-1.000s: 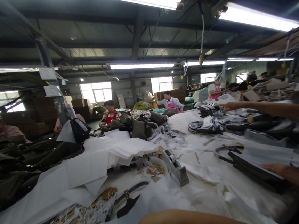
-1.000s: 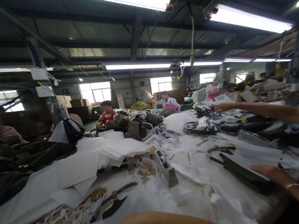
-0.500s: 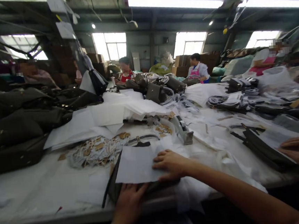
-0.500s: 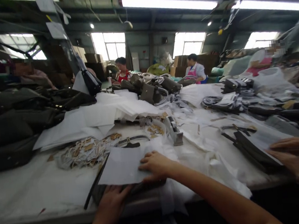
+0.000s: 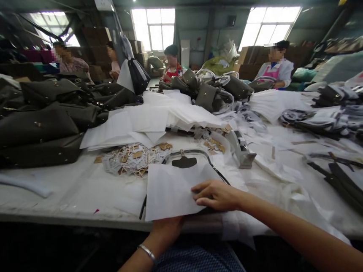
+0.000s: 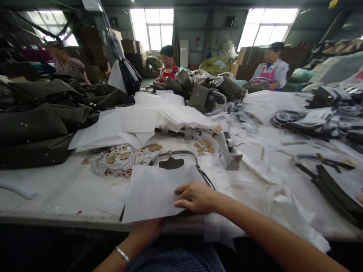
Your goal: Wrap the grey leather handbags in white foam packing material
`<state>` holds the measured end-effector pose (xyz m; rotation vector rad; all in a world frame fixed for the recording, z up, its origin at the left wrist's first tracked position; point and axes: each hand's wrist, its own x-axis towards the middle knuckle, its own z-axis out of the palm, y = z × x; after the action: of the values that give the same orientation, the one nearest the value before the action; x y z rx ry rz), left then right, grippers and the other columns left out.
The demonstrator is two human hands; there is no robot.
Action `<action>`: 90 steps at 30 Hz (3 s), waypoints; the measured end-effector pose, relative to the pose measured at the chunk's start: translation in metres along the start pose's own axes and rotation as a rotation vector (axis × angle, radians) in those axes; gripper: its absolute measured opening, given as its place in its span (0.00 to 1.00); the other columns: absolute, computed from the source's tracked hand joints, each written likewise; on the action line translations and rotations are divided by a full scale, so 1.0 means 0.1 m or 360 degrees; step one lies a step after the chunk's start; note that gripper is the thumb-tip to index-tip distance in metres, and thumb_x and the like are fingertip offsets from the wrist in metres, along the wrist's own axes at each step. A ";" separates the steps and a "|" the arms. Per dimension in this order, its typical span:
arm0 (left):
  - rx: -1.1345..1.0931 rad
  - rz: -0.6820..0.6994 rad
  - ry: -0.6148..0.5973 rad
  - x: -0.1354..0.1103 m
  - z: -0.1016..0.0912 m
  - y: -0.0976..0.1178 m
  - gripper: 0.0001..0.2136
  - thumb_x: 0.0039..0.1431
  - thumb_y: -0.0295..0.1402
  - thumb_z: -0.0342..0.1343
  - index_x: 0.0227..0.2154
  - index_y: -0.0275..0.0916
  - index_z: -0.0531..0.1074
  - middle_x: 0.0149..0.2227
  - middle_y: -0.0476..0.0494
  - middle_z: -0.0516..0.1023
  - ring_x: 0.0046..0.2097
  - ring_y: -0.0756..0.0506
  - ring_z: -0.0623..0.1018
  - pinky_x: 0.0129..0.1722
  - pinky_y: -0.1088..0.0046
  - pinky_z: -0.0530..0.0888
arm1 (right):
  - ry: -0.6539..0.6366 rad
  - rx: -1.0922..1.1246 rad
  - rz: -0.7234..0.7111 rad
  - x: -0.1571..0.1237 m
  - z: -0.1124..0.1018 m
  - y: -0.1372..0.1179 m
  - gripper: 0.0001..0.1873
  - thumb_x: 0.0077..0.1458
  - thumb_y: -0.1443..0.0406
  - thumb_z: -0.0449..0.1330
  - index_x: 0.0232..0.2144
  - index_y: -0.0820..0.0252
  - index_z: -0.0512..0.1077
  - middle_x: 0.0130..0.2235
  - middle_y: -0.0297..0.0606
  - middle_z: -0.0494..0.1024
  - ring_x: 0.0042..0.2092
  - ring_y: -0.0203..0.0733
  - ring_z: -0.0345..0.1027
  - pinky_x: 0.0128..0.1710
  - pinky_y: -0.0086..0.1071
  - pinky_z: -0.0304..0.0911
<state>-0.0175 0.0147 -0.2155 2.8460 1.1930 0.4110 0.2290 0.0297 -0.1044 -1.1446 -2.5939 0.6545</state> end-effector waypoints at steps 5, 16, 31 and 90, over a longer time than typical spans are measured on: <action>-0.0191 0.0014 -0.0056 0.05 -0.10 0.03 0.25 0.64 0.28 0.52 0.62 0.49 0.64 0.62 0.43 0.70 0.60 0.38 0.72 0.60 0.57 0.68 | -0.0072 -0.0516 0.0381 0.24 0.04 -0.07 0.26 0.68 0.51 0.52 0.31 0.62 0.81 0.36 0.45 0.81 0.39 0.50 0.76 0.41 0.37 0.70; -0.0038 0.0012 -0.0208 -0.09 0.14 -0.01 0.25 0.64 0.28 0.49 0.64 0.46 0.62 0.63 0.38 0.67 0.62 0.33 0.68 0.66 0.44 0.56 | -0.0230 -0.0384 0.0161 0.08 0.24 0.23 0.38 0.64 0.42 0.49 0.70 0.47 0.50 0.71 0.43 0.48 0.70 0.60 0.40 0.67 0.58 0.39; -0.0597 0.0059 -0.0052 -0.04 -1.06 0.46 0.10 0.66 0.32 0.51 0.47 0.43 0.74 0.42 0.45 0.81 0.41 0.45 0.81 0.43 0.70 0.78 | -0.0070 -0.0460 0.0180 0.13 0.41 0.28 0.35 0.66 0.44 0.49 0.69 0.48 0.53 0.70 0.42 0.50 0.70 0.59 0.41 0.67 0.59 0.39; 0.0067 0.0276 0.0165 0.40 -0.16 -0.46 0.26 0.67 0.39 0.47 0.67 0.49 0.56 0.67 0.42 0.61 0.66 0.35 0.63 0.61 0.49 0.65 | 0.0176 -0.0501 0.0271 -0.01 0.39 0.43 0.29 0.68 0.49 0.51 0.66 0.50 0.59 0.69 0.38 0.55 0.69 0.48 0.46 0.69 0.48 0.41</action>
<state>-0.0262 0.0741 -0.1966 3.0099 0.9822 0.5523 0.2424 0.0423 -0.1589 -1.4611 -2.5853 0.2073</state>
